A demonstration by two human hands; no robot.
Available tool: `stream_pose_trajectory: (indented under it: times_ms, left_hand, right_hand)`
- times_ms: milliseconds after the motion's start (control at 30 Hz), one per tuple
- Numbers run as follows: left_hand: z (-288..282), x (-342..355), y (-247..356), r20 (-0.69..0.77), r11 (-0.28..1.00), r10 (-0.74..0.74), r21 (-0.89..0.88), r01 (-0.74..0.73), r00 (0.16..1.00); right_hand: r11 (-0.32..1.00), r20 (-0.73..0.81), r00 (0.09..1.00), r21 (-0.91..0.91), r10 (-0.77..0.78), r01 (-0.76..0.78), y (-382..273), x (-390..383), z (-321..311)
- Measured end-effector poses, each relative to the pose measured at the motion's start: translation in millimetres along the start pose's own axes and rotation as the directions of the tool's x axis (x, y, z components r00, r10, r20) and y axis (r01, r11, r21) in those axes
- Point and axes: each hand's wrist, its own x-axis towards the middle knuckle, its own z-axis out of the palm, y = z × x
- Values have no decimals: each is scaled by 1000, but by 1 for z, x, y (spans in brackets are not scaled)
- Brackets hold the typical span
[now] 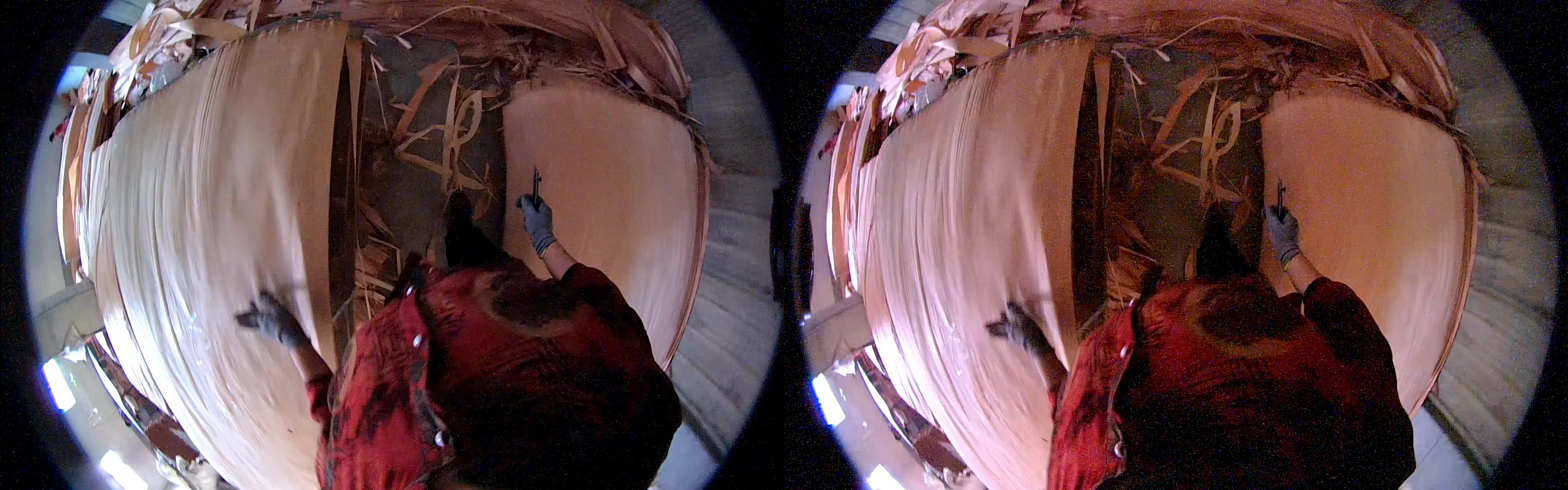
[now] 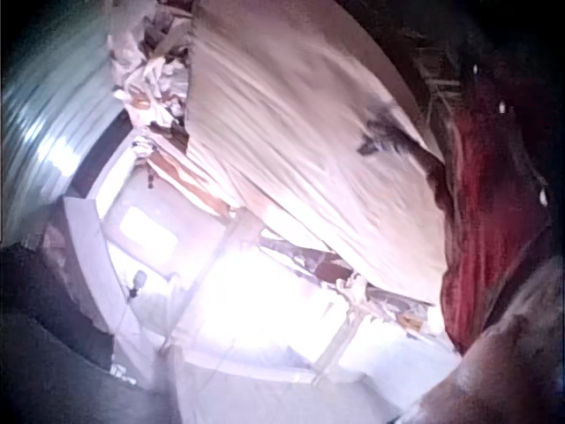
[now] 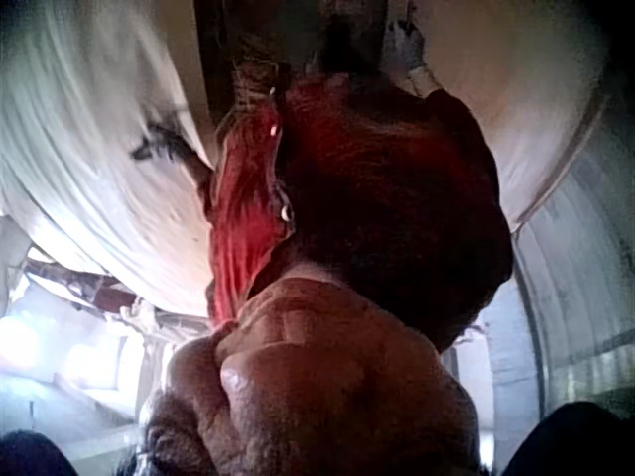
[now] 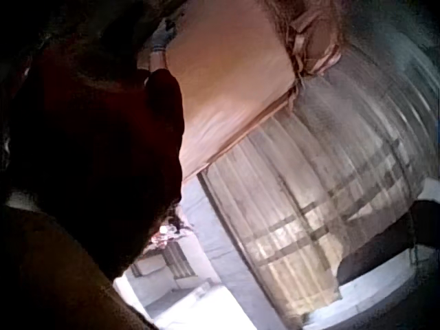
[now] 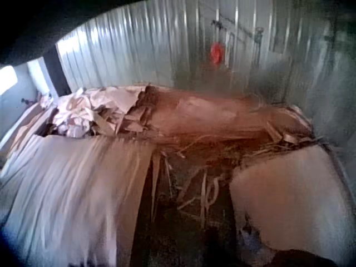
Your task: The person applies thin sheets of wood veneer to a large curved surface, smoothing them down and trimming the edges with a utility knife. They use small pieces of tape to secure the veneer in place and occasionally adjust the position of the sheets to ensure proper alignment.
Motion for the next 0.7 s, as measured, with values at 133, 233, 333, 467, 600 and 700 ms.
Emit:
stream_pose_trajectory:
  times_ms: [133, 233, 333, 467, 600, 700]
  left_hand:
    - [62, 3, 51, 148, 815, 32, 569, -111, 989]
    - [67, -3, 50, 118, 627, -24, 775, -77, 993]
    - [74, 4, 47, 151, 559, -35, 822, -106, 988]
    - [63, -3, 27, 141, 358, -92, 928, -100, 986]
    - [82, 1, 47, 64, 263, -218, 965, -4, 974]
    - [123, 29, 136, -16, -142, -536, 987, -72, 844]
  right_hand:
    - [995, 38, 997, 60, 74, -76, -36, 58, -13]
    - [994, 44, 996, 63, 83, -86, -88, 92, -17]
    - [992, 27, 993, 58, 115, -116, -116, 140, -27]
    - [996, 56, 996, 38, 76, -78, -147, 198, -13]
    - [990, 89, 986, 8, 142, -143, -180, 251, -9]
    - [990, 108, 984, -23, 144, -142, -202, 294, -6]
